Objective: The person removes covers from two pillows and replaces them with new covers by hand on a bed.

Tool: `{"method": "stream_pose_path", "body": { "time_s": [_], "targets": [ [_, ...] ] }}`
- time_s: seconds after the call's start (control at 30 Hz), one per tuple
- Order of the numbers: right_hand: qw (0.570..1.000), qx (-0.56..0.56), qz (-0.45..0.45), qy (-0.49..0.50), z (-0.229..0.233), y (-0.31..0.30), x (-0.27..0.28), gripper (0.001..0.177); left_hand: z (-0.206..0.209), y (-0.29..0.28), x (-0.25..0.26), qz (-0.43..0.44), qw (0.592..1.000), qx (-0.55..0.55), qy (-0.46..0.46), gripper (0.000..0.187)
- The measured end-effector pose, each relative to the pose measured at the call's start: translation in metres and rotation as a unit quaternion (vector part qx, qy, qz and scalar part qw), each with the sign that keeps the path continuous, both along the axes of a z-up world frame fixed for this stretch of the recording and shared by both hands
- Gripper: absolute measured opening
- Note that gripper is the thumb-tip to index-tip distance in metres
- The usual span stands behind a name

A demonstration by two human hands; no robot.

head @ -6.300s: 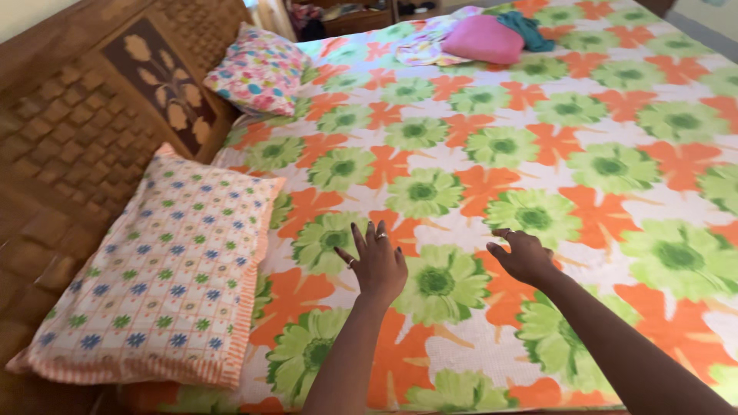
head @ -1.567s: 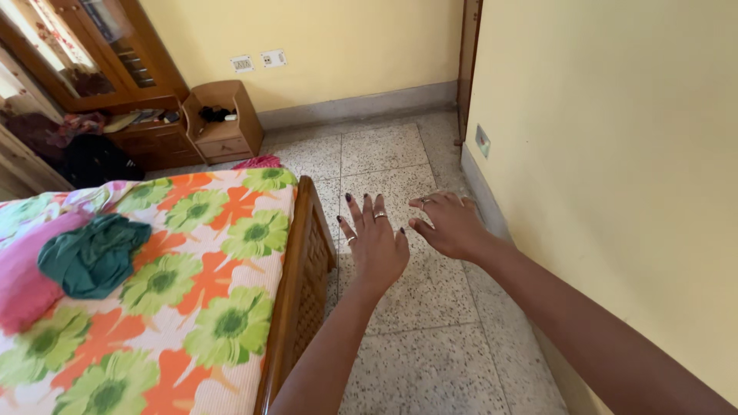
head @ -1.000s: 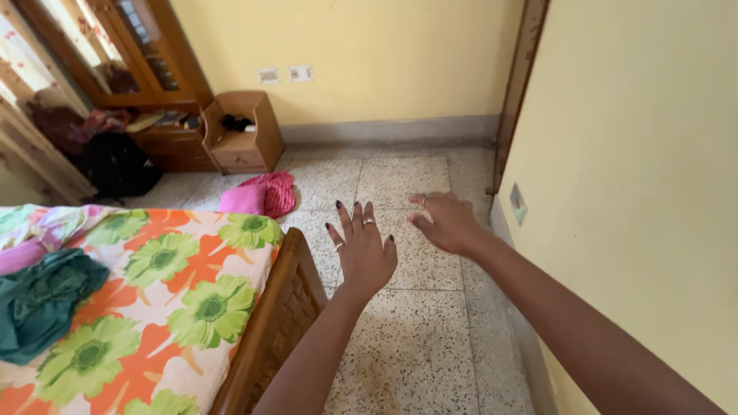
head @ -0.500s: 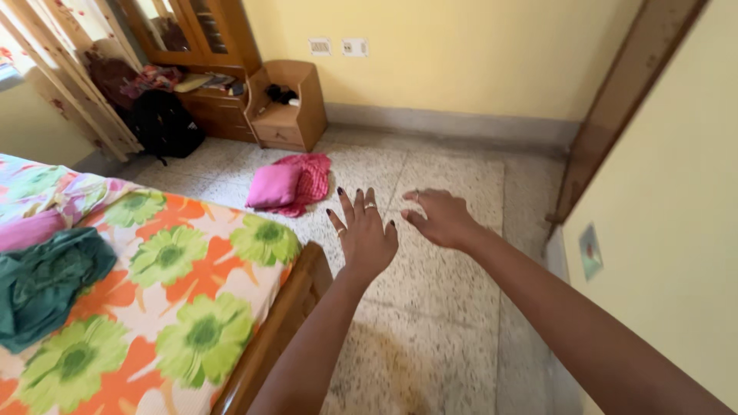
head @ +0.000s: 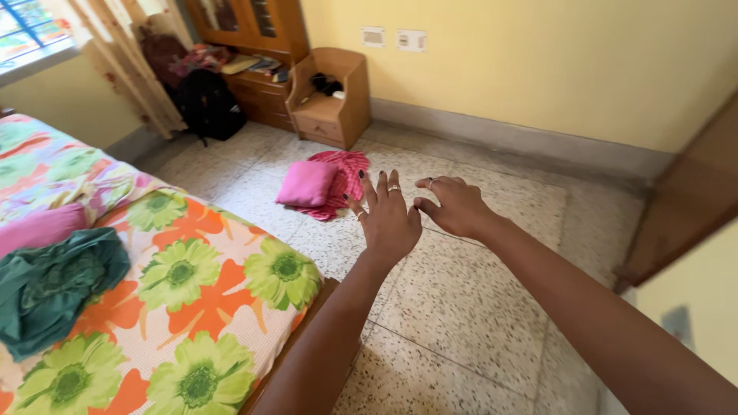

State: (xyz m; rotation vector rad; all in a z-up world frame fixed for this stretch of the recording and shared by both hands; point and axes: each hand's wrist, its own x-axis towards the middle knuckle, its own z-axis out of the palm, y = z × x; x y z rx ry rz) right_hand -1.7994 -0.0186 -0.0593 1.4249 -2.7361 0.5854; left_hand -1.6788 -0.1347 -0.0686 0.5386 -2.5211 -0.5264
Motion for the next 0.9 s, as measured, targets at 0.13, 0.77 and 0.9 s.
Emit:
{"method": "stream_pose_path", "body": {
  "time_s": [0.13, 0.77, 0.9],
  "targets": [
    [0.999, 0.035, 0.031, 0.002, -0.01, -0.057, -0.047, 0.053, -0.012, -0.049, -0.035, 0.042, 0.999, -0.014, -0.024, 0.077],
    [0.93, -0.031, 0.362, -0.056, -0.028, -0.344, -0.202, 0.05, -0.041, -0.251, -0.154, 0.358, 0.934, 0.017, 0.002, 0.077],
    [0.914, -0.019, 0.4, -0.07, -0.026, -0.396, -0.176, 0.046, -0.05, -0.305, -0.141, 0.427, 0.904, -0.011, -0.005, 0.078]
  ]
}}
